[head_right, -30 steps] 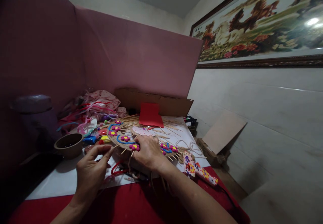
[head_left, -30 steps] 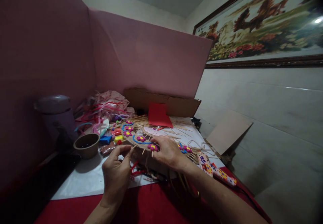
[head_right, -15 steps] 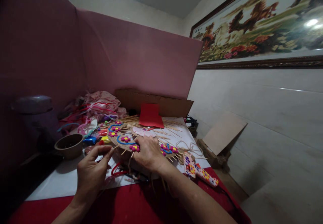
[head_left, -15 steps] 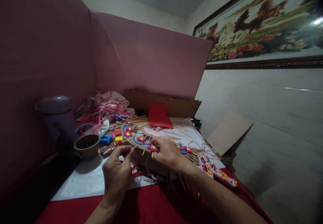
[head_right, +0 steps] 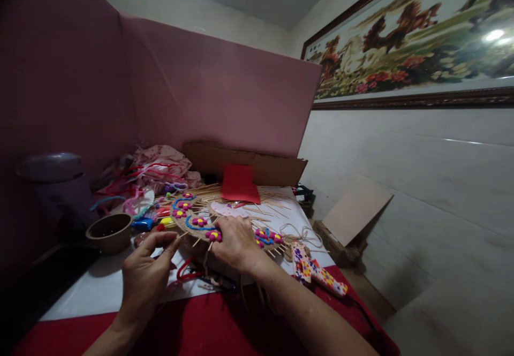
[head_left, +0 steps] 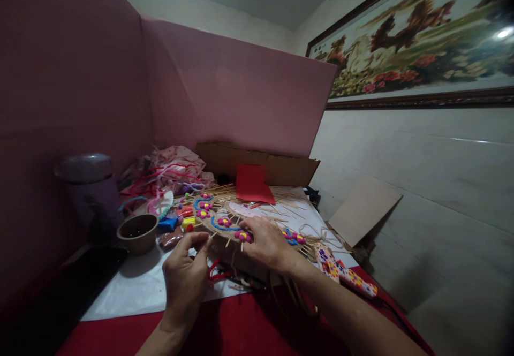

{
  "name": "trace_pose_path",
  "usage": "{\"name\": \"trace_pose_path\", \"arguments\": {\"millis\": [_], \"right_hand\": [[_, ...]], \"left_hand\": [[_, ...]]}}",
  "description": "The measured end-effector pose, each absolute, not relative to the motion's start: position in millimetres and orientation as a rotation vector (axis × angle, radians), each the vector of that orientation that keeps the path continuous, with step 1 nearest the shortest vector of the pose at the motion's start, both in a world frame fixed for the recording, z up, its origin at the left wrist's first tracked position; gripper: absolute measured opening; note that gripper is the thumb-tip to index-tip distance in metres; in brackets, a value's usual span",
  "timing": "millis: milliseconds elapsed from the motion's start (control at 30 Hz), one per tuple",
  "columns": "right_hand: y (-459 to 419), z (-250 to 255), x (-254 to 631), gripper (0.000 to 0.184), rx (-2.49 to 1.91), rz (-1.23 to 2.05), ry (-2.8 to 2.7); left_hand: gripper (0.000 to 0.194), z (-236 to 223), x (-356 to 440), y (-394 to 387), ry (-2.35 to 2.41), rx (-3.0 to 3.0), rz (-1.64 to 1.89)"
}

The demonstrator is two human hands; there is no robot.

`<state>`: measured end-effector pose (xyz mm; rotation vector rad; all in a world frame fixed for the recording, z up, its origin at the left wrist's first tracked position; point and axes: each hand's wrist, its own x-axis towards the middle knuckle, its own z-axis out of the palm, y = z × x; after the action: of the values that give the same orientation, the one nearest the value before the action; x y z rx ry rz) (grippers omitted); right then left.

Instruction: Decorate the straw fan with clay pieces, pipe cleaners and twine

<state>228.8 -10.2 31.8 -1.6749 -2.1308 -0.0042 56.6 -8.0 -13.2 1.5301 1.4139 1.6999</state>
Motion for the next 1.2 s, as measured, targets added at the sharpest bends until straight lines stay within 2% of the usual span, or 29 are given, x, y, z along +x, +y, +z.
{"name": "trace_pose_path", "arguments": {"millis": [1200], "right_hand": [[-10.4, 30.9, 226.6, 0.025, -1.699, -0.081, -2.155]], "left_hand": [[0.012, -14.0, 56.7, -7.0, 1.428, 1.708, 1.780]]}}
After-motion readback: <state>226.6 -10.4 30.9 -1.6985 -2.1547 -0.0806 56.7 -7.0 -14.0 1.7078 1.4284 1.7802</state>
